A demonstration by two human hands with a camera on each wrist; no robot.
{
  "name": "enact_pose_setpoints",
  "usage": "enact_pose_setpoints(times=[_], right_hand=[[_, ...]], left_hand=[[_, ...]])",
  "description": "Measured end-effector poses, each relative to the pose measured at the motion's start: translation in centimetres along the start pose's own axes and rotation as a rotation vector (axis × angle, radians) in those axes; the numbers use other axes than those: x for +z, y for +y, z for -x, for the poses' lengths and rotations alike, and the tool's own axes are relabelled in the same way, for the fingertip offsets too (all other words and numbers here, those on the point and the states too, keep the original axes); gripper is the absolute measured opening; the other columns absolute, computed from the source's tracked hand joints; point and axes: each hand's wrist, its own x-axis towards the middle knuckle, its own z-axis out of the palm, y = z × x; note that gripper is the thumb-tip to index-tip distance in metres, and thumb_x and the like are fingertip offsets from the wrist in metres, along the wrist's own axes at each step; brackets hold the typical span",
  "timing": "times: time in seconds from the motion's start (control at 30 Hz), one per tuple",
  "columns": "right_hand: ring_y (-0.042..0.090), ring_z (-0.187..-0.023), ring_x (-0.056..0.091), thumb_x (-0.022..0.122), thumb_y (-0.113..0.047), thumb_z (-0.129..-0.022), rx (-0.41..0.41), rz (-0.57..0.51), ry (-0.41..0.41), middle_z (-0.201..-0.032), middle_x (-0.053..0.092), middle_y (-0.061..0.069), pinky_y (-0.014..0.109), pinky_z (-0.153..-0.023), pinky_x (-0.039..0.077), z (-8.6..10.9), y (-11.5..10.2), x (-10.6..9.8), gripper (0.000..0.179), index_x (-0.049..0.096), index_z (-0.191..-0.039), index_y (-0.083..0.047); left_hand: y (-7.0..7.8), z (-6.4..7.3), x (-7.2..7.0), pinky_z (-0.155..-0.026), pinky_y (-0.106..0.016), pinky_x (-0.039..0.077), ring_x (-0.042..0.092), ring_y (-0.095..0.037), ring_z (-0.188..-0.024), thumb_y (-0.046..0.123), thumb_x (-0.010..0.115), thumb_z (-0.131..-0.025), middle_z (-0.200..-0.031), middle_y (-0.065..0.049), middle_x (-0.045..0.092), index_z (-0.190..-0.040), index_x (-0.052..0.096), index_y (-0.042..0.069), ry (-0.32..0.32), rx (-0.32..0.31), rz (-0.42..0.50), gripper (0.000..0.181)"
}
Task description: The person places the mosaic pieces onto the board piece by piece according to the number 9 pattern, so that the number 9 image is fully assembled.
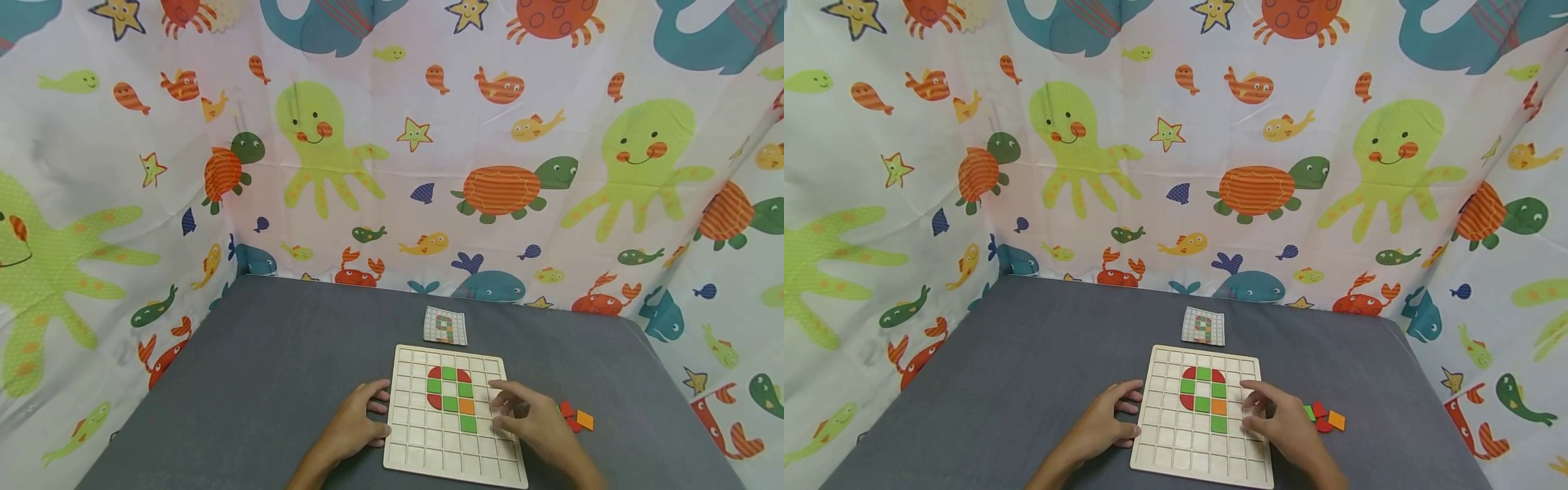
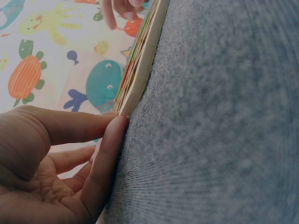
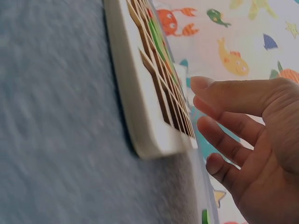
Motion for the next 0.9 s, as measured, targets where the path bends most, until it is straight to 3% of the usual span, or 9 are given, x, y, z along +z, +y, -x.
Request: enact_pose_setpoints(times=[0.23,0.47,0.57,0.73,0.9], right_hand=[[0.015,-0.093,0.068,0.093,-0.014,-0.08,0.059,0.054,0.11,-0.106,0.076,0.001,0.025,-0.075,0.058,0.4,1.1,-1.5,0.064,0.069,-0.138,-0.01],[0.014,-0.094,0.07,0.092,-0.022,-0.082,-0.036,0.111,0.191,-0.106,0.078,0.003,0.025,-0.073,0.053,1.1,2.6,-3.1,0.06,0.07,-0.136,-0.01],[0.014,-0.094,0.071,0.092,-0.024,-0.082,-0.04,0.147,0.201,-0.106,0.079,0.002,0.026,-0.074,0.052,1.2,3.0,-3.7,0.061,0.07,-0.136,-0.01],[0.021,-0.102,0.072,0.093,-0.025,-0.081,0.055,0.18,0.177,-0.112,0.078,0.003,0.028,-0.077,0.053,1.2,3.6,-4.3,0.067,0.067,-0.141,-0.009],[0.023,-0.105,0.07,0.093,-0.018,-0.081,0.098,0.184,0.163,-0.115,0.078,0.006,0.027,-0.077,0.054,1.1,4.2,-4.7,0.068,0.065,-0.143,-0.008]], left_hand=[[0.0,0.0,0.0,-0.06,-0.036,0.065,0.059,-0.029,-0.113,-0.012,0.079,-0.079,-0.131,-0.012,0.058,-0.152,0.054,0.003,-0.004,0.0,0.011,0.079],[-0.1,0.0,0.0,-0.06,-0.038,0.065,0.059,-0.029,-0.113,-0.014,0.078,-0.078,-0.131,-0.013,0.058,-0.152,0.053,0.003,-0.002,0.004,0.028,0.08],[-0.1,0.0,0.0,-0.06,-0.038,0.065,0.059,-0.029,-0.113,-0.014,0.078,-0.078,-0.131,-0.013,0.058,-0.152,0.053,0.003,-0.001,0.007,0.028,0.08],[0.0,0.0,0.0,-0.06,-0.037,0.065,0.059,-0.03,-0.113,-0.013,0.078,-0.078,-0.131,-0.013,0.058,-0.152,0.053,0.003,0.002,0.01,0.025,0.08],[0.0,0.1,0.0,-0.06,-0.036,0.065,0.059,-0.028,-0.113,-0.012,0.078,-0.078,-0.131,-0.012,0.058,-0.152,0.053,0.003,0.005,0.005,0.019,0.079]])
